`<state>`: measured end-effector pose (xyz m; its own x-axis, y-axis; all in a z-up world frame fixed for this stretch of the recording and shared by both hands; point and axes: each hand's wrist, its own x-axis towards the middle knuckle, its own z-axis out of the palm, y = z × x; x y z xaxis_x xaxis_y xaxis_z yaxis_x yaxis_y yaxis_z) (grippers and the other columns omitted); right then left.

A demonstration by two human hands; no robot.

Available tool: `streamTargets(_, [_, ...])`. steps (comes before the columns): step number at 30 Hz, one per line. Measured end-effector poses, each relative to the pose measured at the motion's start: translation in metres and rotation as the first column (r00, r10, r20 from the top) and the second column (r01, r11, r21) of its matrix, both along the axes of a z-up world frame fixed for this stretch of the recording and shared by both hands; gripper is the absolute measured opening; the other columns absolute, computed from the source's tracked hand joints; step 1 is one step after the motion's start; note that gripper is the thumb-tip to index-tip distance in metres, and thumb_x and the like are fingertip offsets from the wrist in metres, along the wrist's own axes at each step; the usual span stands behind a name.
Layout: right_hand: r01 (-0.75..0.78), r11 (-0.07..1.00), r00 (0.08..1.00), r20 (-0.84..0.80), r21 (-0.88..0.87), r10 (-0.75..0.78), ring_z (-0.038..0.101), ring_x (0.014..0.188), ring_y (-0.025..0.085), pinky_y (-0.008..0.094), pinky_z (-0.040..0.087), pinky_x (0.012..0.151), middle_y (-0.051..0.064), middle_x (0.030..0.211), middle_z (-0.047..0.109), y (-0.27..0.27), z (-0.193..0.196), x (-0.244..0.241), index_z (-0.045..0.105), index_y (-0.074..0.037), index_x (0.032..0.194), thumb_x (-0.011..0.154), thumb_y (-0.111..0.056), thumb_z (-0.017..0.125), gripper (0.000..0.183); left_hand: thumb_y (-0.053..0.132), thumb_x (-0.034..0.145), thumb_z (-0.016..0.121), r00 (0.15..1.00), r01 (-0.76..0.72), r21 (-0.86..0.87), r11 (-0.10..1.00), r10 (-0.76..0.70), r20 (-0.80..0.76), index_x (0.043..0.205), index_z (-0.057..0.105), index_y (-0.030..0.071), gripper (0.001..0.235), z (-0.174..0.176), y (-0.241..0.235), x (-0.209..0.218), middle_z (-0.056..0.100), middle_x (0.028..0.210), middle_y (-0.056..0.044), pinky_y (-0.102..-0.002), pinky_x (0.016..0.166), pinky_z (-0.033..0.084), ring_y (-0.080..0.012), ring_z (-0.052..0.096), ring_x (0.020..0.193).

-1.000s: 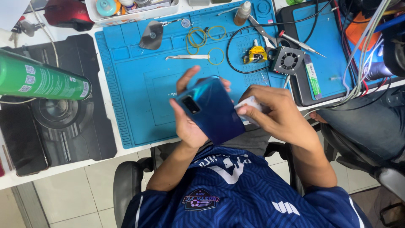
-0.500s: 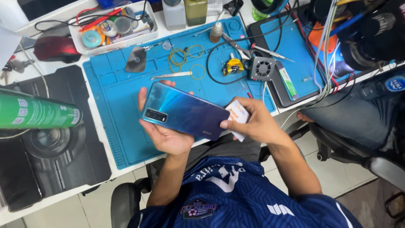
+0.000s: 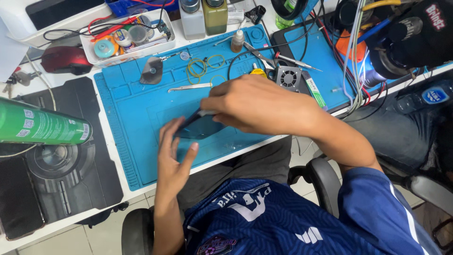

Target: The person removes the back cover of a smartphone using a prying tool and a heat gun. They then use a screwdriver to remove screws from the internal frame and separate the screen assembly from the chassis.

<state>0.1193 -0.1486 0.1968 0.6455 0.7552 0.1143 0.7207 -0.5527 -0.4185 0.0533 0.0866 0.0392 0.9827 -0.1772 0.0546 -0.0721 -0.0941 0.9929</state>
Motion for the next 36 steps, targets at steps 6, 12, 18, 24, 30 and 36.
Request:
streamTargets(6, [-0.009,0.977,0.997,0.071,-0.215,0.025,0.070,0.078,0.036,0.047,0.054,0.058,0.014,0.082,0.069,0.031,0.006,0.003,0.068,-0.005,0.114,0.080,-0.004,0.068,0.033,0.017,0.084,0.089,0.908,-0.219,0.223,0.950,0.115,0.403,0.149,0.048,0.002,0.079,-0.004,-0.017,-0.005,0.046,0.155,-0.013,-0.046,0.121,0.045,-0.0319,0.050,0.145])
streamTargets(12, [-0.015,0.995,0.988,0.153,-0.101,0.030,0.071,0.079,0.035,0.042,0.054,0.054,0.016,0.092,0.068,0.046,-0.006,-0.003,0.061,-0.002,0.120,0.075,-0.011,0.069,0.046,0.002,0.071,0.097,0.806,-0.308,-0.052,0.950,0.289,0.517,0.156,0.033,0.002,0.106,-0.023,-0.035,-0.002,0.035,0.152,-0.015,-0.045,0.120,0.048,-0.0322,0.048,0.142])
streamTargets(18, [0.077,0.997,0.988,0.137,-0.017,-0.074,0.070,0.084,0.032,0.039,0.051,0.050,0.015,0.097,0.059,0.050,-0.013,-0.015,0.053,-0.002,0.118,0.093,-0.021,0.069,0.035,0.003,0.074,0.094,0.674,-0.516,0.155,0.843,0.287,0.681,0.148,0.041,0.000,0.091,-0.029,-0.033,0.002,0.038,0.140,-0.013,-0.044,0.100,0.049,-0.0304,0.048,0.128])
streamTargets(24, [0.070,0.997,0.986,0.158,-0.042,-0.063,0.071,0.093,0.029,0.037,0.055,0.058,0.013,0.104,0.058,0.040,-0.015,-0.015,0.050,0.001,0.118,0.088,-0.009,0.066,0.036,0.002,0.075,0.091,0.711,-0.493,0.135,0.859,0.309,0.631,0.146,0.048,0.001,0.083,-0.018,-0.037,0.005,0.036,0.131,-0.012,-0.041,0.094,0.053,-0.0280,0.049,0.123])
streamTargets(30, [0.159,0.943,0.987,-0.074,0.292,-0.143,0.071,0.088,0.031,0.037,0.055,0.066,0.013,0.107,0.064,0.025,-0.025,-0.020,0.060,0.001,0.114,0.095,-0.005,0.073,0.024,0.002,0.082,0.096,0.689,-0.404,-0.033,0.914,0.328,0.646,0.147,0.042,0.009,0.085,-0.017,-0.035,0.011,0.034,0.138,-0.010,-0.043,0.110,0.060,-0.0267,0.053,0.123])
streamTargets(36, [0.258,0.834,0.965,-0.167,0.489,-0.201,0.072,0.089,0.024,0.030,0.059,0.074,0.014,0.103,0.069,0.019,-0.059,-0.023,0.065,0.003,0.108,0.093,-0.003,0.077,0.020,0.014,0.077,0.096,0.695,-0.352,-0.048,0.935,0.295,0.656,0.132,0.044,0.011,0.075,-0.017,-0.026,0.013,0.035,0.132,-0.007,-0.049,0.110,0.058,-0.0307,0.063,0.126])
